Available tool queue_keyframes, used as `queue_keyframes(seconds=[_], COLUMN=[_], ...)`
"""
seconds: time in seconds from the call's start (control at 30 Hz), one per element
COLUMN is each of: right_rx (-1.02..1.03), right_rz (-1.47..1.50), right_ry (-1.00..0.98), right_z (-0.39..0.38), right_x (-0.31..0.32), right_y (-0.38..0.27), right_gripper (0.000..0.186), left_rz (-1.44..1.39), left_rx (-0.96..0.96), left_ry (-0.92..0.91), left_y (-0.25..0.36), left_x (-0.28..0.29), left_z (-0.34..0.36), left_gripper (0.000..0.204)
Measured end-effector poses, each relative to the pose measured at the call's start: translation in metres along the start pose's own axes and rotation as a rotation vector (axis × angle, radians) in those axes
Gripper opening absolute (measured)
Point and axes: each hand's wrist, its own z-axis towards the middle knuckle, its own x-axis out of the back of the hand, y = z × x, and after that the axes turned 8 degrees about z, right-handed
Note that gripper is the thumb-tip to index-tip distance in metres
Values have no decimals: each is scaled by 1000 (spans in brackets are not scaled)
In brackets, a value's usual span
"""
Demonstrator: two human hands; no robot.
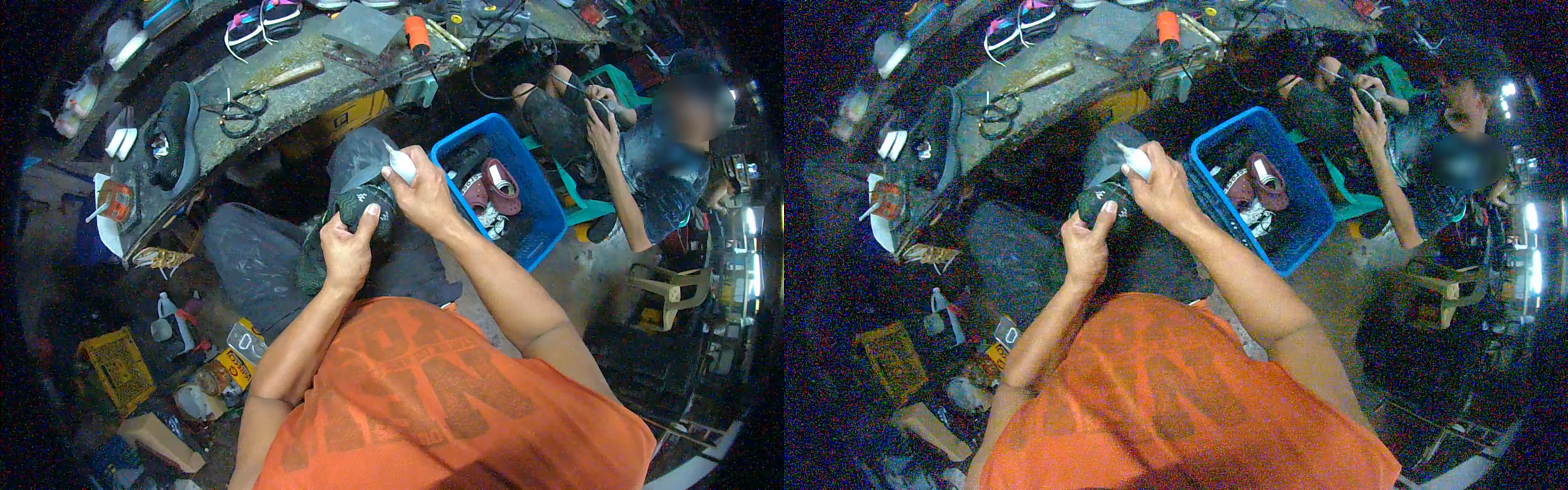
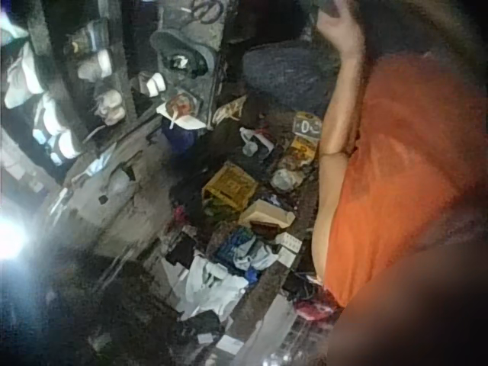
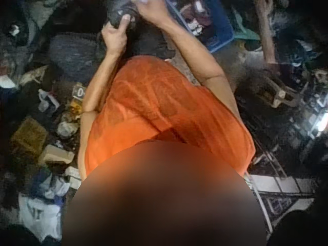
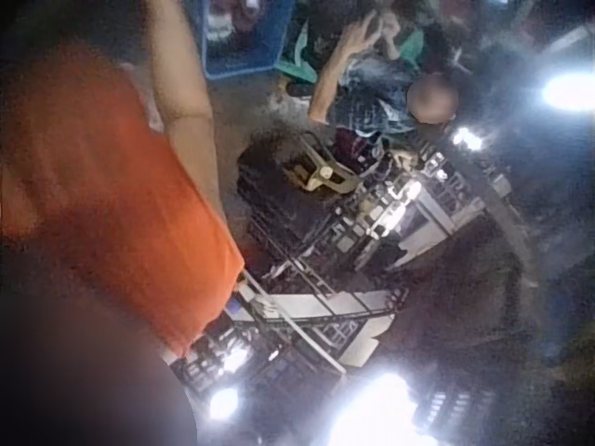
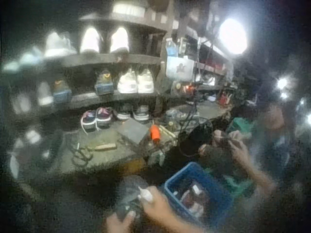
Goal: The person sits on the floor and repairs a dark sneaker by hand. They repeatedly peel back the upper from the sole, apply glue from a small bottle to the seam, and press the parts together. The person also picks up a white shoe insert from the workbench and places it inside the shoe.
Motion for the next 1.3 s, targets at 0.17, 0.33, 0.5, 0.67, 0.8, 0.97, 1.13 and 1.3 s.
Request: queue_keyframes(seconds=[0.17,0.33,0.5,0.67,0.8,0.97,1.13,1.3], right_rx=[21,99,244,241,57,-125,-157,-101], right_rz=[-76,-136,-290,-309,-261,-16,48,-11], right_ry=[-129,-285,-214,-200,-343,-484,-331,-253], right_z=[5,23,14,14,19,5,-27,-26], right_x=[15,14,8,3,19,50,52,48], right_y=[-7,4,21,20,7,-1,0,4], right_gripper=[39,45,42,43,51,47,36,45], left_rz=[108,204,136,207,236,431,-489,-632], left_rx=[-62,-138,-167,-129,-244,-178,272,411], left_ry=[-60,-79,-106,-123,-88,-200,-217,-85], left_y=[-7,-20,-31,-33,-29,-24,-15,-6], left_x=[-6,-11,-11,-6,-7,-9,-10,-19], left_z=[5,7,7,1,-3,-18,-29,-20], left_gripper=[17,16,17,20,22,33,35,32])
